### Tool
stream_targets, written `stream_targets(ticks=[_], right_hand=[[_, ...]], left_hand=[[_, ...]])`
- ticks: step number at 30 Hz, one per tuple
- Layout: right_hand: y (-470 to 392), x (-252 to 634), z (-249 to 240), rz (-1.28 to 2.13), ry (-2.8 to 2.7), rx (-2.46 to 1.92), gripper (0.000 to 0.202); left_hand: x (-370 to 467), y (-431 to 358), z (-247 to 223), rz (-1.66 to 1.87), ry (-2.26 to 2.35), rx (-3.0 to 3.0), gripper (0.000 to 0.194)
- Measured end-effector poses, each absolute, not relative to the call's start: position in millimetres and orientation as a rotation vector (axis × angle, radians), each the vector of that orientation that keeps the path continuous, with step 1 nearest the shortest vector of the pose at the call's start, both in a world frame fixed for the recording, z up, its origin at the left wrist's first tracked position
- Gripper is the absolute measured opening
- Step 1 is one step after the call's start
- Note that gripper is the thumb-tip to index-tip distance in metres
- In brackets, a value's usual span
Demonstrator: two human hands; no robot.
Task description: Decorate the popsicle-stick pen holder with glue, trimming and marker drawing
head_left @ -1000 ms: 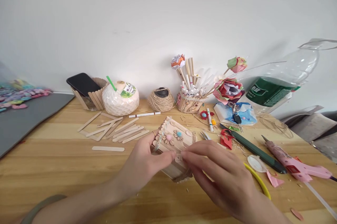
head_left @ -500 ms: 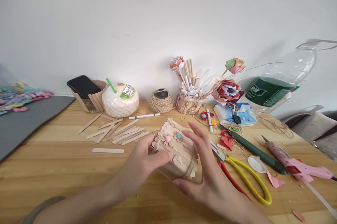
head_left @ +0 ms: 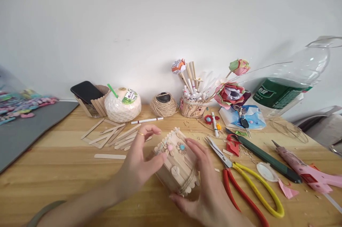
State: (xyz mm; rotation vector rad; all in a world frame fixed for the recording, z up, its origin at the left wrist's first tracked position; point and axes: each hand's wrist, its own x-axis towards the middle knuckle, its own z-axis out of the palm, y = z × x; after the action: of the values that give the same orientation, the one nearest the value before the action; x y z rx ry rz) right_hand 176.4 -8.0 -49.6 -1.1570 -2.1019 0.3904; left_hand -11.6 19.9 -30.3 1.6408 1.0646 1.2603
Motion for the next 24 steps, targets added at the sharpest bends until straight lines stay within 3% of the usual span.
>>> stream_targets(ticks=[6, 12, 24], right_hand=[[-8.3, 178.2, -54.1, 0.369, -2.079, -1.137, 0.093], [-6.7, 180.2, -54.4, 0.396, -2.079, -1.123, 0.089], [-9.3, 181.2, -55.2, 0.424, -2.07, -1.115, 0.086]], left_hand=[[-20.2, 20.2, -32.5, 1.288, 0.91, 2.438, 0.02], [-16.4, 21.9, -28.4, 1.286, 0.865, 2.58, 0.012], [-15.4, 21.9, -27.0, 1.316, 0.779, 2.654, 0.014]])
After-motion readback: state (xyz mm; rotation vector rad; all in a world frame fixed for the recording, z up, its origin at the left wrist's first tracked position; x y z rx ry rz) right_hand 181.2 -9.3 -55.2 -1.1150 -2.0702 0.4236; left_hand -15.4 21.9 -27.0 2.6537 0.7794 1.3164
